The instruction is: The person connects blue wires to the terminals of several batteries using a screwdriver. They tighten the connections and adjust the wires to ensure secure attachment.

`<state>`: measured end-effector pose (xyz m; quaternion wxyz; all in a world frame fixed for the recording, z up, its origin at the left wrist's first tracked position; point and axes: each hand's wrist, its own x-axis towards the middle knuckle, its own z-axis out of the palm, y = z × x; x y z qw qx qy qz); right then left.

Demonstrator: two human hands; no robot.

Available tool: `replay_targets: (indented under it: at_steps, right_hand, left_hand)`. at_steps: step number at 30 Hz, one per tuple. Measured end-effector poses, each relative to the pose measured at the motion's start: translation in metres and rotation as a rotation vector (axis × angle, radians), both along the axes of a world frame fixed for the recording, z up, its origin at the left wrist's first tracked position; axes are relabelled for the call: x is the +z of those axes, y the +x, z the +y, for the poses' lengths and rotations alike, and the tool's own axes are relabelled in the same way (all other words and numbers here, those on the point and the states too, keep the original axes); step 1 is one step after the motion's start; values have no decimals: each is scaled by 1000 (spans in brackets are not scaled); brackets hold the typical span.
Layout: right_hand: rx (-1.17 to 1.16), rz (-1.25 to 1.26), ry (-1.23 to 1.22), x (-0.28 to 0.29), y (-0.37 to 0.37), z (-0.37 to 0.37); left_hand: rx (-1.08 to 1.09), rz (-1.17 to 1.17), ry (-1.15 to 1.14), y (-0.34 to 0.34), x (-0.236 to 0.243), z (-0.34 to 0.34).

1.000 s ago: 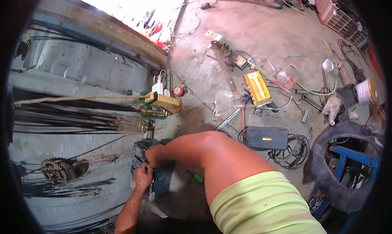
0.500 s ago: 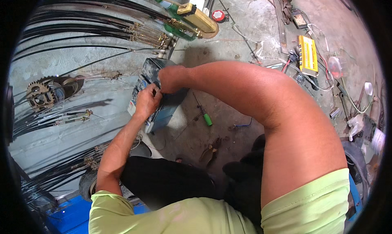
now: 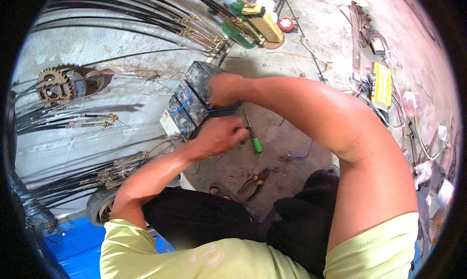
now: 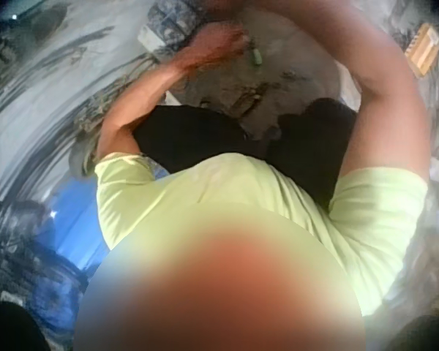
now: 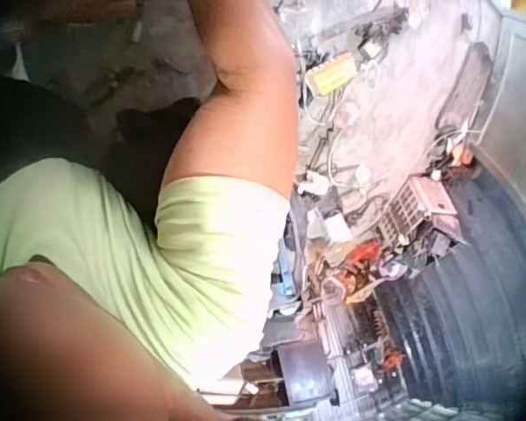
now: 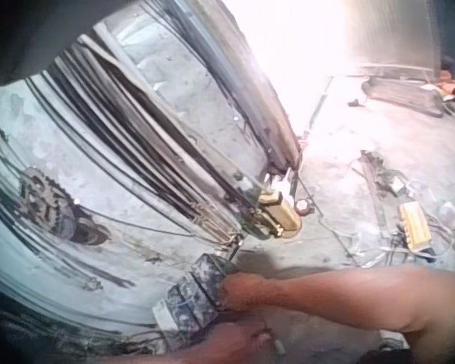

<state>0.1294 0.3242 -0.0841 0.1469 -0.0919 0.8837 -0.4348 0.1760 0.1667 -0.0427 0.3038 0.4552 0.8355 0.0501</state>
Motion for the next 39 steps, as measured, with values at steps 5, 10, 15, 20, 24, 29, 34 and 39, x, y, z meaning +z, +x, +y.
replay_targets:
  at_steps: [5,10,15,20,24,29,34,39]
  right_hand:
    - [-18,5,-14,-6,2,9]
    - [8,56,-94,-21,2,4]
    - [-2,93,-122,-24,-3,9]
    - [4,127,-163,-22,-2,11]
    - [7,70,-145,-24,-3,12]
    - [12,68,-148,-22,-1,3]
    - [20,101,-176,-25,0,14]
    - [-13,45,-243,-25,3,13]
  left_hand:
    - [-17,-157,-68,35,-107,15]
    - [98,-138,113,57,-127,-7]
    - [227,-47,-314,53,-108,-10]
    - [281,24,-98,72,-157,-44]
    - [311,-68,-181,60,-138,-33]
    - [-100,-248,-205,18,-13,-26]
    - [15,-147,25,-24,92,-42]
    - [239,202,242,-41,143,-63]
